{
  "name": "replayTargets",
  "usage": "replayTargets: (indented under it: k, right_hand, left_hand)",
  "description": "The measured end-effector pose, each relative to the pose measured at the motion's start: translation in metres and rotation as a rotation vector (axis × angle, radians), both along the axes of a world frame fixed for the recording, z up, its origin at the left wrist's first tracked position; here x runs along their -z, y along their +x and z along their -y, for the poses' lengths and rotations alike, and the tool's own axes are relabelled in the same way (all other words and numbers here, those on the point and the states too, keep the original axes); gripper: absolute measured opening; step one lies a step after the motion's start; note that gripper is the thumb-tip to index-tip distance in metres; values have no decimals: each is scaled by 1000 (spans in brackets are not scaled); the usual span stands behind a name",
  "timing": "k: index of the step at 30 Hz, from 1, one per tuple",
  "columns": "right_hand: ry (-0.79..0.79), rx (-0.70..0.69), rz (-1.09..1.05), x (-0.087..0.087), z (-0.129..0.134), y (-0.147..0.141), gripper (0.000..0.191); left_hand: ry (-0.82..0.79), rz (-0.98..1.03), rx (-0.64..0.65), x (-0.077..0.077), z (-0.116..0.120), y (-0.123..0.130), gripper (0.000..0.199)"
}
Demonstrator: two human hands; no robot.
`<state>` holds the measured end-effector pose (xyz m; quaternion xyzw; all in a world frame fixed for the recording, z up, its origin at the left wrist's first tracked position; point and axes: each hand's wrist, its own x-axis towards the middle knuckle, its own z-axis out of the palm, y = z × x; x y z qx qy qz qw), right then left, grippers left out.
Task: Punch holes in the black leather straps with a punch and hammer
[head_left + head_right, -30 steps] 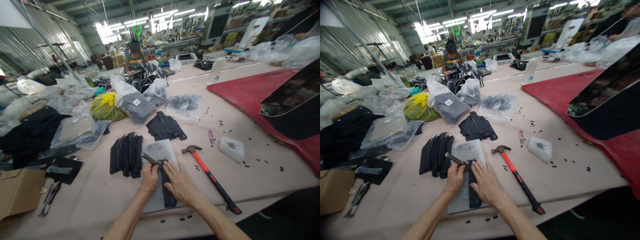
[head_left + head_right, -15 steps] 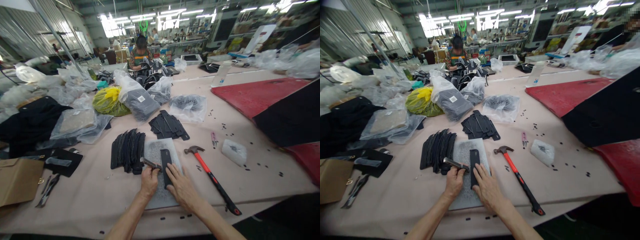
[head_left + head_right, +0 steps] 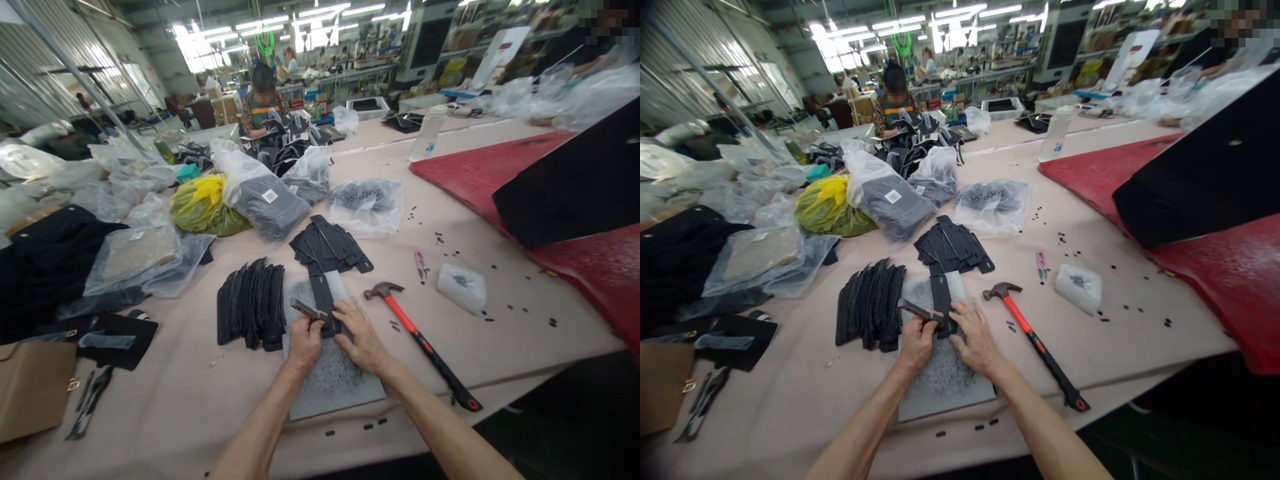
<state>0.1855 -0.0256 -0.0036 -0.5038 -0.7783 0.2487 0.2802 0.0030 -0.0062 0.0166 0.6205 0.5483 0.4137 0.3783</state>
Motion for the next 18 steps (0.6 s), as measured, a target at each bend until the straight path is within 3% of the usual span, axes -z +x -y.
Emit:
replayTargets:
  k: [9,18]
  right_hand:
    - [-41,95,-138,1,-3,0,64]
    - [15,116,13,-11,-1,-5,67]
  left_hand:
    - [-5,-47,86,1,2,3,24]
    - [-35,-40,32,-12,-4,2,21]
